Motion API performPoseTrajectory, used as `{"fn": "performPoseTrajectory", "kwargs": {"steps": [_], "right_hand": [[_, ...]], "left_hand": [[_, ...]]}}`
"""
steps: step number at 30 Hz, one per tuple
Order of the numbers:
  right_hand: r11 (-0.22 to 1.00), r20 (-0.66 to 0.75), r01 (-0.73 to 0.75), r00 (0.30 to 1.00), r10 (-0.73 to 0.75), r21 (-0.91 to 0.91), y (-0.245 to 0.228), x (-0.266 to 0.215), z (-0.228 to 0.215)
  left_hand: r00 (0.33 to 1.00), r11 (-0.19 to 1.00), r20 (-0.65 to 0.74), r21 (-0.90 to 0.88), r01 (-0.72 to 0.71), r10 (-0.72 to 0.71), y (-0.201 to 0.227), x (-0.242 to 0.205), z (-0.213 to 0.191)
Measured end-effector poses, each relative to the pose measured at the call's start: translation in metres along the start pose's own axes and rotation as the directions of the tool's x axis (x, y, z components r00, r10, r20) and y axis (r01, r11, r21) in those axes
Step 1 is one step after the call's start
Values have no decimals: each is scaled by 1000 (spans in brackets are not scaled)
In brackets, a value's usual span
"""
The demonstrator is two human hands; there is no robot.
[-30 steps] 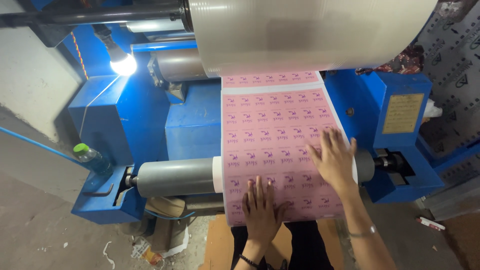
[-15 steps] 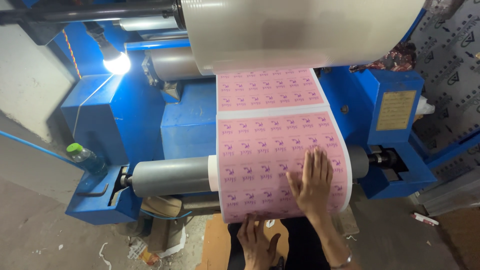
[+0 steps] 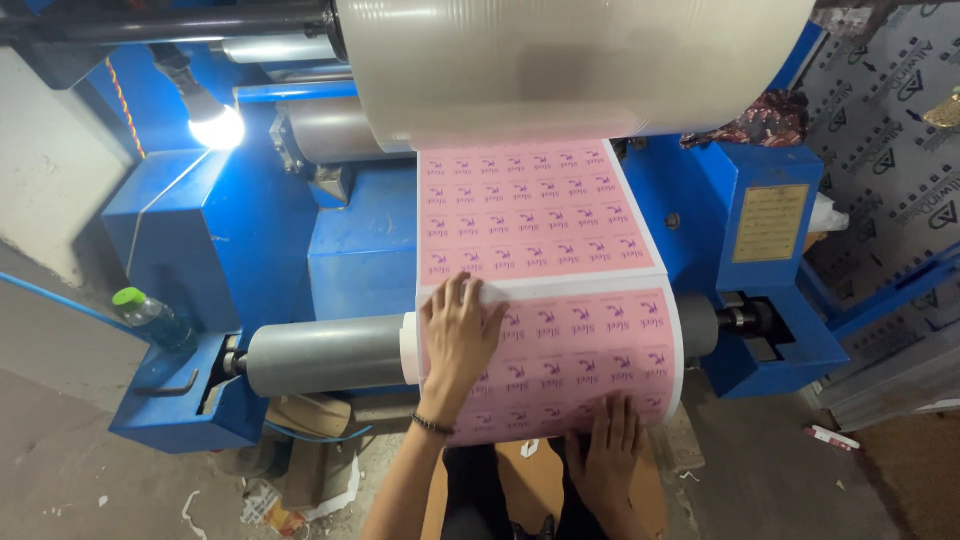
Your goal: The person operates a blue labeling machine, feeding a continuous pink label sheet through rollers. They use both hands to smooth and align the labels as they pass over a lower roller, ensuring proper adhesion and positioning.
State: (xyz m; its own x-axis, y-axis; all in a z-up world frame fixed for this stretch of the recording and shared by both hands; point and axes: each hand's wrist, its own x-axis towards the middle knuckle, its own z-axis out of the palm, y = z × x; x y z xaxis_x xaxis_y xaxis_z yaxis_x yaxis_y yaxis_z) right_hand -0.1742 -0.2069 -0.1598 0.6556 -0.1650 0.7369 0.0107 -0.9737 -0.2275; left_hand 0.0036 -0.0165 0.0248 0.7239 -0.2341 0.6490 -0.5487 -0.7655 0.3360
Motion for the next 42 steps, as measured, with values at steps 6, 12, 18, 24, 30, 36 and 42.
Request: {"fn": "performPoseTrajectory", "kwargs": {"steps": [6, 12, 18, 24, 30, 36, 42], "right_hand": [[987, 145, -47, 989, 24, 154, 15, -74, 16], [890, 354, -283, 923, 152, 356, 6, -50, -16], [915, -14, 64, 998, -64, 399, -6, 97, -49], [985, 166, 171, 972, -168, -1, -5, 245, -3], [984, 291, 108, 955, -63, -140, -15, 232, 15], [987, 59, 133, 990, -128, -85, -21, 182, -5], [998, 22, 58, 998, -57, -22, -31, 134, -20]], "left_hand": [[999, 986, 32, 161, -39, 34, 14, -4, 11], [998, 970, -26, 241, -42, 50, 21, -64, 12], [995, 978, -90, 204, -30, 49, 23, -116, 26], [1000, 980, -12, 197, -4, 7, 18, -179, 51], [997, 984, -72, 175, -14, 27, 13, -232, 71], [965, 997, -262, 57, 53, -37, 28, -214, 54], [970, 989, -242, 144, 46, -10, 20, -110, 19]]}}
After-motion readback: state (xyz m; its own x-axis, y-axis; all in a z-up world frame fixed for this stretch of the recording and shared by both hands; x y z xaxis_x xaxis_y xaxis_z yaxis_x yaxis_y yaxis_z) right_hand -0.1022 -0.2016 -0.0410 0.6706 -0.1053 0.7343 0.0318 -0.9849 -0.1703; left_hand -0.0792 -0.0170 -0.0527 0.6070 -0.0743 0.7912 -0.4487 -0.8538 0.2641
